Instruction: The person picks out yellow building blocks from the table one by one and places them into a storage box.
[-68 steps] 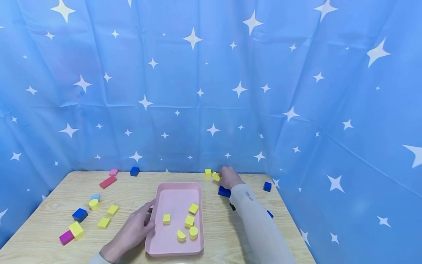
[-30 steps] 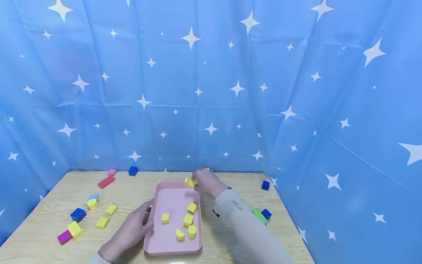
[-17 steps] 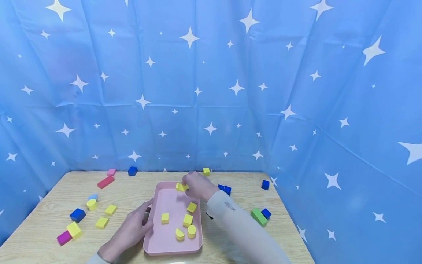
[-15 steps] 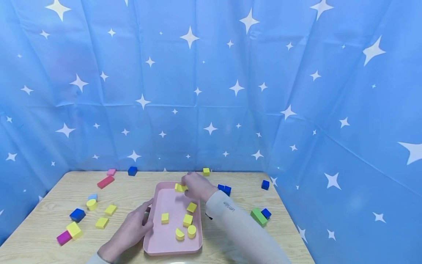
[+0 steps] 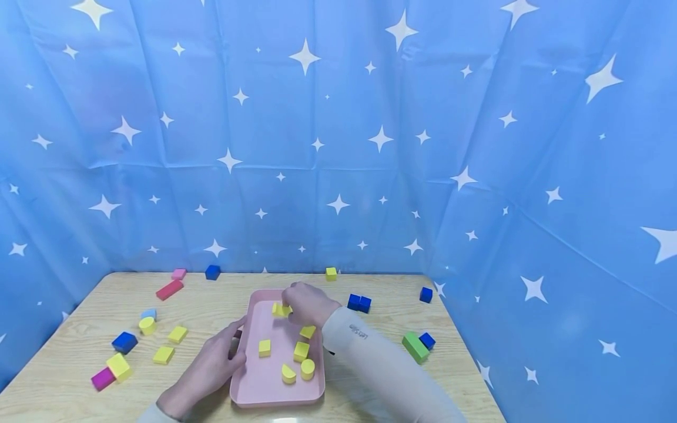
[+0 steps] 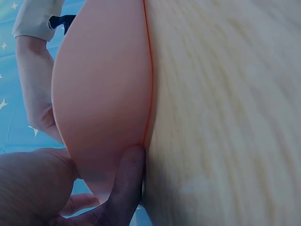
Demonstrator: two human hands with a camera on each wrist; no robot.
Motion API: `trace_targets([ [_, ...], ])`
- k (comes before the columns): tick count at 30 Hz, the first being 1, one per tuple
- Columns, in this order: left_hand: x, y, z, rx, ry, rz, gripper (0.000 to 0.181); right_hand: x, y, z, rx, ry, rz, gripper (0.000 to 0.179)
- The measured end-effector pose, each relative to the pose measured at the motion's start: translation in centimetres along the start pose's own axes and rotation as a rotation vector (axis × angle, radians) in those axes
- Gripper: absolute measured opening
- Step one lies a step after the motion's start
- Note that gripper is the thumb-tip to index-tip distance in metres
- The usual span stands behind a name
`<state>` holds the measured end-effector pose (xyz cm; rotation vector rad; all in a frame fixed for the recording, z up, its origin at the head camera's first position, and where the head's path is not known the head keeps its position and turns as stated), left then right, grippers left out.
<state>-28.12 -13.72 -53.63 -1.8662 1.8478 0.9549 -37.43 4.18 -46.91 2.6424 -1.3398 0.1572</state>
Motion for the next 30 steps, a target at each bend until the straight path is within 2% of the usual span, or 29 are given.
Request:
trace_targets([
  [9,0.1,0.1,0.1,0.008,-0.004,-0.016,0.078,-0.6,0.3,0.1,0.006,0.03,0.032,0.038],
  [20,0.1,0.0,0.0,0.001,0.002,-0.014,0.079,-2.7,0.5,-0.4,-0.042,0.063,0.078,0.037],
  [30,0.1,-0.1,0.0,-0.008,0.005,0.002,0.08,-5.2,1.2,-1.2,-0.128,0.103,0.09,0.033],
])
Point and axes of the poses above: each hand's wrist, its own y-axis towards the middle knuckle, its own z-axis out of the palm, x = y × z, the point moved 8 cm from there along y, towards the middle knuckle, and after that the axes turned 13 degrees about -x, right-handed, at the moved point
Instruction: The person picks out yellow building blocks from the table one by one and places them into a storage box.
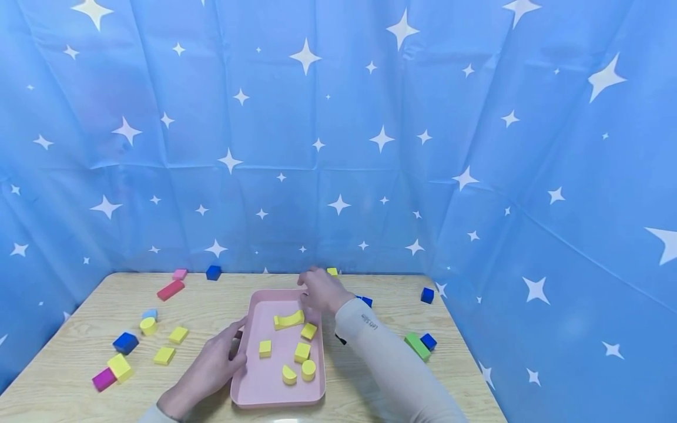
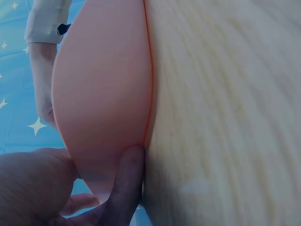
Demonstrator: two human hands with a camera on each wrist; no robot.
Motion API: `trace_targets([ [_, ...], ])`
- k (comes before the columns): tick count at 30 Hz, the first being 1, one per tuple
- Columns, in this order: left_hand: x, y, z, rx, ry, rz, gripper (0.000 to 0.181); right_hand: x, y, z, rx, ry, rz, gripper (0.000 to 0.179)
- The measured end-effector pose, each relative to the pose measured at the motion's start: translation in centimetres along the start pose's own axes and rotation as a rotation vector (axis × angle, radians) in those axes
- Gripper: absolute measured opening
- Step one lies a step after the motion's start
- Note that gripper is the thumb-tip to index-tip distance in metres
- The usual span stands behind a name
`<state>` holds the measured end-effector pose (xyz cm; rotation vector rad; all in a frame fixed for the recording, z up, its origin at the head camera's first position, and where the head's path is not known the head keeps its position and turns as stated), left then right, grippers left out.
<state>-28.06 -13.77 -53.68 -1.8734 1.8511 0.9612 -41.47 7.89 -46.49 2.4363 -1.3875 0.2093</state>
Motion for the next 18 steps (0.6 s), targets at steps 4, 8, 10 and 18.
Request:
trace_targets([
  [4,-0.1,0.0,0.0,-0.004,0.01,0.015,0.08,-1.2,0.3,-0.4,-0.045,0.014,0.013,0.034],
  [8,-0.1,0.0,0.1,0.001,0.015,0.001,0.08,-2.4,0.3,-0.7,-0.089,0.033,0.034,0.034],
  [10,0.0,0.0,0.1,0.004,0.02,-0.009,0.08,-3.1,0.4,-0.7,-0.101,0.045,0.051,0.035],
  [18,0.0,0.1,0.2,0.013,0.025,-0.027,0.079,-6.1,0.4,0.0,-0.1,0.067,0.154,0.044],
])
Point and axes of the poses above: each hand's wrist, its own y-axis towards the middle knuckle, its own z-axis out of the palm, x = y × z, the point moved 8 cm from there along y, towards the middle knuckle, and after that the axes turned 13 degrees about -x, right-handed, at the moved point
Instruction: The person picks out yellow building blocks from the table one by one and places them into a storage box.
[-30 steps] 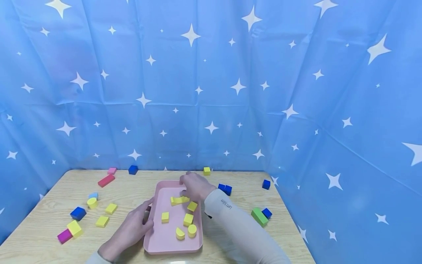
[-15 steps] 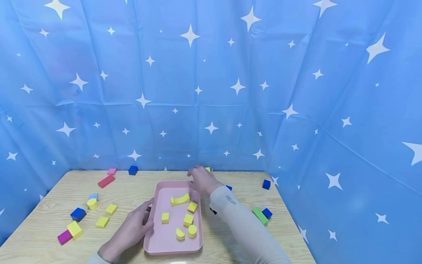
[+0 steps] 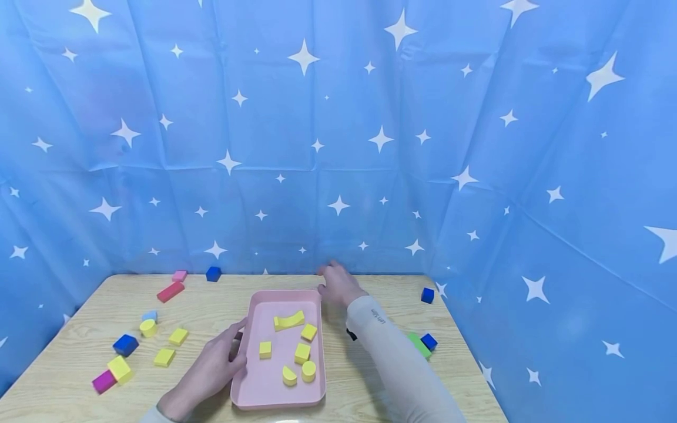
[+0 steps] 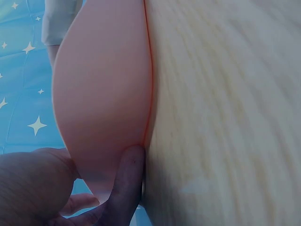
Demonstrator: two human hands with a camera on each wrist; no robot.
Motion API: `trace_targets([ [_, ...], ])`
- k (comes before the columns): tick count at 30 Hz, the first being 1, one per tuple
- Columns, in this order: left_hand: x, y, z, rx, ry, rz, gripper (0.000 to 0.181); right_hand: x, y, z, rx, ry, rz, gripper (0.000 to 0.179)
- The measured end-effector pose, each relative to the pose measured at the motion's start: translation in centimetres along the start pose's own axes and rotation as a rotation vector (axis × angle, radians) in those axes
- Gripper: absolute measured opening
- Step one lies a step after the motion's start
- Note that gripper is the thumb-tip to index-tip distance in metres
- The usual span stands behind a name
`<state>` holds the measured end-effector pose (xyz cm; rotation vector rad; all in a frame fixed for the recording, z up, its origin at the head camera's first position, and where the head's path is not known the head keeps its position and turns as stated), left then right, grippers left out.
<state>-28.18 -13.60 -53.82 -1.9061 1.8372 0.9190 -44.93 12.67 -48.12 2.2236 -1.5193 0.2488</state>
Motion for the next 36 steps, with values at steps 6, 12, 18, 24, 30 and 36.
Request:
trace_targets([
  [6,0.0,0.0,0.0,0.002,-0.001,-0.003,0.08,-1.5,0.1,0.3,0.003,-0.034,0.016,0.044],
  [12,-0.1,0.0,-0.3,-0.012,-0.01,0.025,0.08,-2.8,0.1,0.6,-0.007,-0.047,0.039,0.044],
  [18,-0.1,-0.1,-0.1,-0.008,-0.006,0.009,0.079,-3.6,-0.1,0.8,-0.001,-0.039,0.094,0.057],
  [24,0.0,0.0,0.1,0.004,-0.01,-0.004,0.079,-4.0,-0.1,1.1,0.016,-0.078,0.083,0.062],
  [30,0.0,0.0,0.1,0.007,-0.006,-0.014,0.079,-4.0,-0.2,1.1,0.014,-0.091,0.074,0.062],
  [36,0.0,0.0,0.1,0.007,-0.003,-0.007,0.079,-3.9,0.0,1.4,0.023,-0.125,0.025,0.064],
])
Point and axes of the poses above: each hand's wrist, its own y-axis towards the middle knuckle, its own z-axis out of the palm, x = y × z, the point moved 8 cm from there along y, towards the middle knuckle, and after that the axes turned 13 degrees about -x, right-handed, at the moved point
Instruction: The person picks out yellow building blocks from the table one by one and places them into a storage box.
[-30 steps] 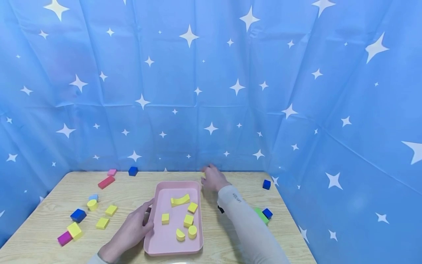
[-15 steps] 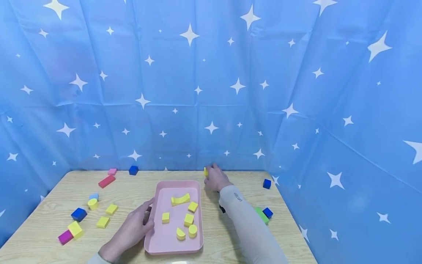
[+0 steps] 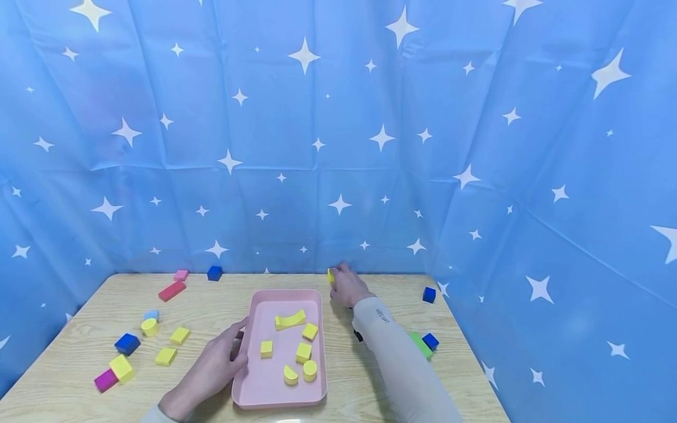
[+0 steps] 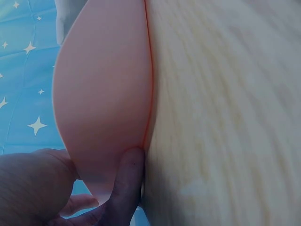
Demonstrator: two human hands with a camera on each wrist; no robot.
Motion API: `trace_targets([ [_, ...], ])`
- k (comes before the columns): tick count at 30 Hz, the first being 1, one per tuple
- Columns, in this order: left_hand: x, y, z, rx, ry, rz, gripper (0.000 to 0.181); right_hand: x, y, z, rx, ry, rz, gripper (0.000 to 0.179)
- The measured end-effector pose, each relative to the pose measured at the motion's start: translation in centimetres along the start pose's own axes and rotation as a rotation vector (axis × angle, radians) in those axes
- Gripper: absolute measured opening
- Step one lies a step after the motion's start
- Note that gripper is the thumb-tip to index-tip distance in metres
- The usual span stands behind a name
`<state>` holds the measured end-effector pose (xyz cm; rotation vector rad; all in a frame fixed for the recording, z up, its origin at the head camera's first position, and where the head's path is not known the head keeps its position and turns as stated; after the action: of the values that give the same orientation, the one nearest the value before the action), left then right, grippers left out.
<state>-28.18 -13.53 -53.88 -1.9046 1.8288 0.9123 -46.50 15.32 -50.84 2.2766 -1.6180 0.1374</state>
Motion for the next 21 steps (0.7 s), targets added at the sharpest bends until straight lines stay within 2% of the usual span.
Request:
trace_targets([
  [8,-0.04,-0.04,-0.02,0.001,-0.002,-0.007,0.079,0.3,0.34,-0.22,-0.014,-0.014,-0.017,0.053],
  [21,0.04,-0.12,0.05,0.006,-0.008,-0.016,0.081,-0.08,0.4,-0.35,-0.041,0.012,0.051,0.031],
])
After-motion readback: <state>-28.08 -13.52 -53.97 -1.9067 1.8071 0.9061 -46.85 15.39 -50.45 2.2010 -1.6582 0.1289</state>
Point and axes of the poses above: each hand's wrist, its own y-axis towards the middle knuckle, its own z-axis out of the palm, x = y × z, the point moved 8 cm from there along y, towards the middle knuckle, and after that the axes turned 13 degrees about -x, right-handed, at the moved point
